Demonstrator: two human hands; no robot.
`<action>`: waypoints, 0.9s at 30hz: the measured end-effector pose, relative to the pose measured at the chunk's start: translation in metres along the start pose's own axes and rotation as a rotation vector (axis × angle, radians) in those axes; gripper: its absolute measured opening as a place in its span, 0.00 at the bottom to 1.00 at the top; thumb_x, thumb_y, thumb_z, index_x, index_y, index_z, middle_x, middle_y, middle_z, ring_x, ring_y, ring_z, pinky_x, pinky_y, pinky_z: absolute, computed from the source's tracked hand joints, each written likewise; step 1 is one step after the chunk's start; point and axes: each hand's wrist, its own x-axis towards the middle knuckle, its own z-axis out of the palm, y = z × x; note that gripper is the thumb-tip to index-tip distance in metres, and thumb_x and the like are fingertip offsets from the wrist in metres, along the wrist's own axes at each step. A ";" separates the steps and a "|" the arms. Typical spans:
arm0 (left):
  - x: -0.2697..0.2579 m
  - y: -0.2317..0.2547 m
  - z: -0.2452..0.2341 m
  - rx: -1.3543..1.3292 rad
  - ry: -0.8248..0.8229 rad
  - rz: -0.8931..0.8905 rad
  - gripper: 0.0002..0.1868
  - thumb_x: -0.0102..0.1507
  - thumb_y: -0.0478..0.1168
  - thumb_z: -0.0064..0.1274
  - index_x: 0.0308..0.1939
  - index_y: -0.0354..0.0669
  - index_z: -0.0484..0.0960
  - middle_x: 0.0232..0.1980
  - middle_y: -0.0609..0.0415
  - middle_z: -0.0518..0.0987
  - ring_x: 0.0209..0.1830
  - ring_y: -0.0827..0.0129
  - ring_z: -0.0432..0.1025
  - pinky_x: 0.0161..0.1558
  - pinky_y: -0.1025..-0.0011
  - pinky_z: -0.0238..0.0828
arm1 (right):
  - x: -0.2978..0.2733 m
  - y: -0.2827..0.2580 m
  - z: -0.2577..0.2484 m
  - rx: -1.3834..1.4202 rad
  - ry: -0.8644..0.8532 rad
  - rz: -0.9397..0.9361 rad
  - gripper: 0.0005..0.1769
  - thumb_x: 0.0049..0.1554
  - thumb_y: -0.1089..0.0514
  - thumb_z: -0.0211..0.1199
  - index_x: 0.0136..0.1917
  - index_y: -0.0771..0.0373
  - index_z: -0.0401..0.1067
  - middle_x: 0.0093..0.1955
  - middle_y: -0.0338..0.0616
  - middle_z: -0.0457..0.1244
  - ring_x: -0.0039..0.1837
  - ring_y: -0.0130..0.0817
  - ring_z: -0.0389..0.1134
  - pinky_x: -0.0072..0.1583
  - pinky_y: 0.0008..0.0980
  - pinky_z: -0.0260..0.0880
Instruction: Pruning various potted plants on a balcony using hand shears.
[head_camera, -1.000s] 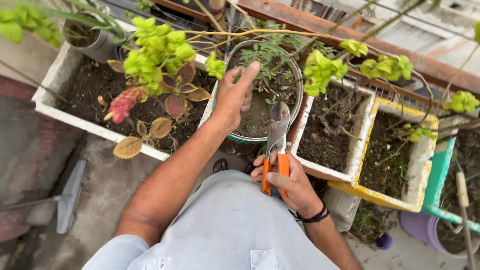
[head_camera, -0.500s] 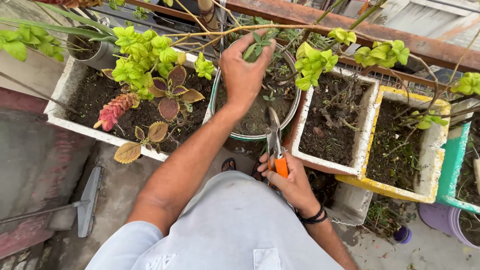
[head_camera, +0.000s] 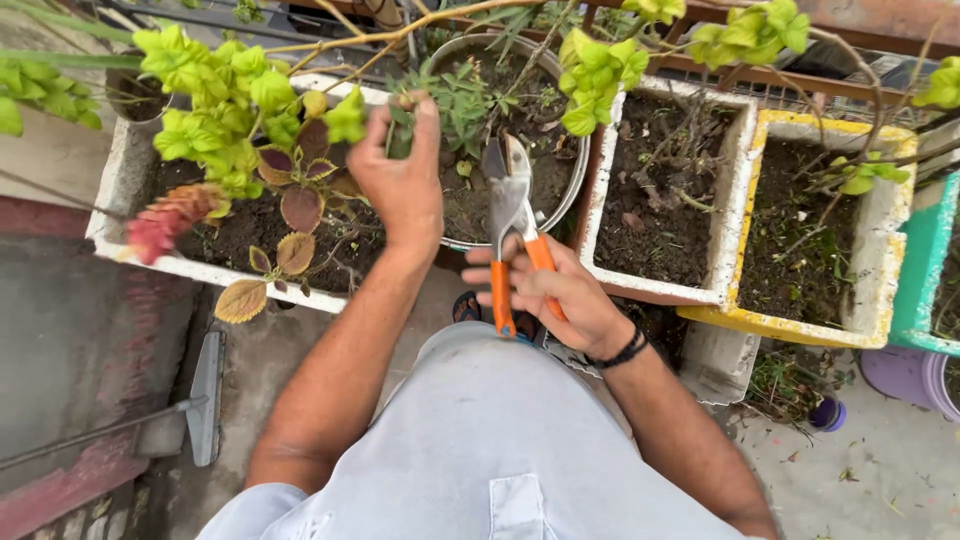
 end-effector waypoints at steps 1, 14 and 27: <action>-0.003 -0.003 -0.001 0.006 0.005 -0.002 0.08 0.68 0.39 0.59 0.44 0.37 0.86 0.35 0.59 0.82 0.35 0.78 0.72 0.43 0.74 0.70 | 0.005 0.003 0.000 0.002 -0.004 0.007 0.14 0.58 0.68 0.51 0.58 0.64 0.63 0.67 0.59 0.62 0.70 0.52 0.66 0.68 0.51 0.71; -0.021 0.010 -0.015 -0.142 0.057 -0.209 0.09 0.64 0.37 0.64 0.44 0.34 0.84 0.36 0.59 0.77 0.33 0.80 0.66 0.37 0.77 0.65 | 0.011 0.023 -0.001 -0.119 0.045 -0.003 0.15 0.56 0.68 0.56 0.58 0.66 0.64 0.64 0.57 0.63 0.67 0.52 0.69 0.66 0.50 0.71; 0.017 0.028 0.022 0.051 -0.109 0.144 0.17 0.60 0.44 0.69 0.47 0.38 0.85 0.37 0.56 0.85 0.39 0.73 0.80 0.47 0.73 0.76 | -0.001 0.003 0.009 -0.271 0.125 -0.100 0.22 0.49 0.72 0.52 0.58 0.67 0.62 0.64 0.60 0.62 0.65 0.51 0.69 0.66 0.52 0.73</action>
